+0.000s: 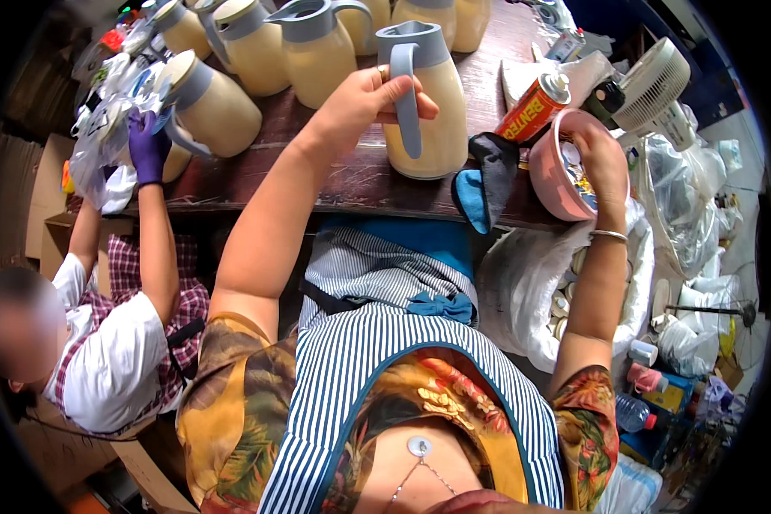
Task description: The person assembles thermoses by placing components into the lids, wiping the outer surfaces with a cloth, and applying small labels or rubber bands to the handles.
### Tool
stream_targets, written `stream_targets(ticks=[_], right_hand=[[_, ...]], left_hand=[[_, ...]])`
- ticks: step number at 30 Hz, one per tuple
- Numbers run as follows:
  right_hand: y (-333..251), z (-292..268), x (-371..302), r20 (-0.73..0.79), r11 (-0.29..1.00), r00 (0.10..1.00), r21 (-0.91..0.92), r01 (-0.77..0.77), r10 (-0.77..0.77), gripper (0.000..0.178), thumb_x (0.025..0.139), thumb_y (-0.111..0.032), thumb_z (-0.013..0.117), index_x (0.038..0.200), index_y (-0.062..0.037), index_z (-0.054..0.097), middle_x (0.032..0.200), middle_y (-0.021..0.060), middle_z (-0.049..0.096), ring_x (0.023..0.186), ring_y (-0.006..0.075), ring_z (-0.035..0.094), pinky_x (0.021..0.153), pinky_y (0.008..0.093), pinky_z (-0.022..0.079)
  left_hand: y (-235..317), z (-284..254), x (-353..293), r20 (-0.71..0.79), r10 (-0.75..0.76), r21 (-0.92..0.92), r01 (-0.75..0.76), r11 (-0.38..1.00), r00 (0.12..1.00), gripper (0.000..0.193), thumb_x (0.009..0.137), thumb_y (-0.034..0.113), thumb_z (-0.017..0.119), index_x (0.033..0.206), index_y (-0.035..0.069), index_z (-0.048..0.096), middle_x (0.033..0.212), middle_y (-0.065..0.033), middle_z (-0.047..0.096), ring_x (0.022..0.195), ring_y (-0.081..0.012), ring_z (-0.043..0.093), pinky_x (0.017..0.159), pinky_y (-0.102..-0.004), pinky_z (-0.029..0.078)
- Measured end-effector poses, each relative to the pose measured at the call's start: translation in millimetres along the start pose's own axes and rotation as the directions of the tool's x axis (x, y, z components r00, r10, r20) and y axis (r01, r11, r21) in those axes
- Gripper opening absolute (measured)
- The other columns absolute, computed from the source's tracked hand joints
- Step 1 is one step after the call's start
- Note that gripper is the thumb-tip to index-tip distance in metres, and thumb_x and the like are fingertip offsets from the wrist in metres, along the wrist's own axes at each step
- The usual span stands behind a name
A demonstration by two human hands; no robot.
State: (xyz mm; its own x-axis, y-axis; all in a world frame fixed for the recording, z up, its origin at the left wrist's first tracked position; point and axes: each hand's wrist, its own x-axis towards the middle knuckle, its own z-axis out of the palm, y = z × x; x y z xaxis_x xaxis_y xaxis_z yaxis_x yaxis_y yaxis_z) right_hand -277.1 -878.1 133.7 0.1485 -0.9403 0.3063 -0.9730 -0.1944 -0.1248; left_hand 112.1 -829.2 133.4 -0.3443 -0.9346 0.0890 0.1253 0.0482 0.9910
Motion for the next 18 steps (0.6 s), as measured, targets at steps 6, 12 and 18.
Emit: stream_targets(ticks=[6,12,18], right_hand=[[89.0,57.6,-26.5,0.216,0.97,0.962,0.139,-0.198,0.165,0.02,0.075,-0.024,0.072,0.089,-0.0094,0.074,0.091,0.0151,0.071,0.087,0.0304,0.068,0.081,0.0392,0.052],[109.9,47.3,-20.4,-0.079,0.965,0.992,0.251,-0.077,0.1,0.019,0.081,-0.026,0.073,0.093,-0.0119,0.078,0.095,0.0054,0.073,0.086,0.0209,0.068,0.08,0.0328,0.051],[119.8,6.9,-48.3,0.184,0.297,0.871,0.891,-0.344,0.456,0.019,0.097,-0.024,0.058,0.099,-0.0068,0.065,0.095,0.0063,0.073,0.08,0.0095,0.066,0.066,0.022,0.051]], left_hand=[[8.3,10.4,0.9,-0.005,-0.019,0.071,0.019,0.997,1.0,0.032,0.102,0.034,0.051,0.107,0.003,0.059,0.102,-0.0106,0.07,0.102,-0.0207,0.068,0.091,-0.0349,0.054],[-31.7,34.3,-46.8,0.019,0.026,0.43,-0.031,0.902,0.999,0.019,0.1,0.012,0.048,0.106,0.0,0.06,0.105,-0.0106,0.07,0.098,-0.0162,0.063,0.089,-0.0314,0.048],[-33.9,67.2,-60.3,-0.374,0.294,0.5,-0.076,0.863,0.88,0.022,0.1,0.01,0.053,0.118,-0.001,0.056,0.111,-0.0116,0.066,0.1,-0.0164,0.062,0.091,-0.0283,0.048]])
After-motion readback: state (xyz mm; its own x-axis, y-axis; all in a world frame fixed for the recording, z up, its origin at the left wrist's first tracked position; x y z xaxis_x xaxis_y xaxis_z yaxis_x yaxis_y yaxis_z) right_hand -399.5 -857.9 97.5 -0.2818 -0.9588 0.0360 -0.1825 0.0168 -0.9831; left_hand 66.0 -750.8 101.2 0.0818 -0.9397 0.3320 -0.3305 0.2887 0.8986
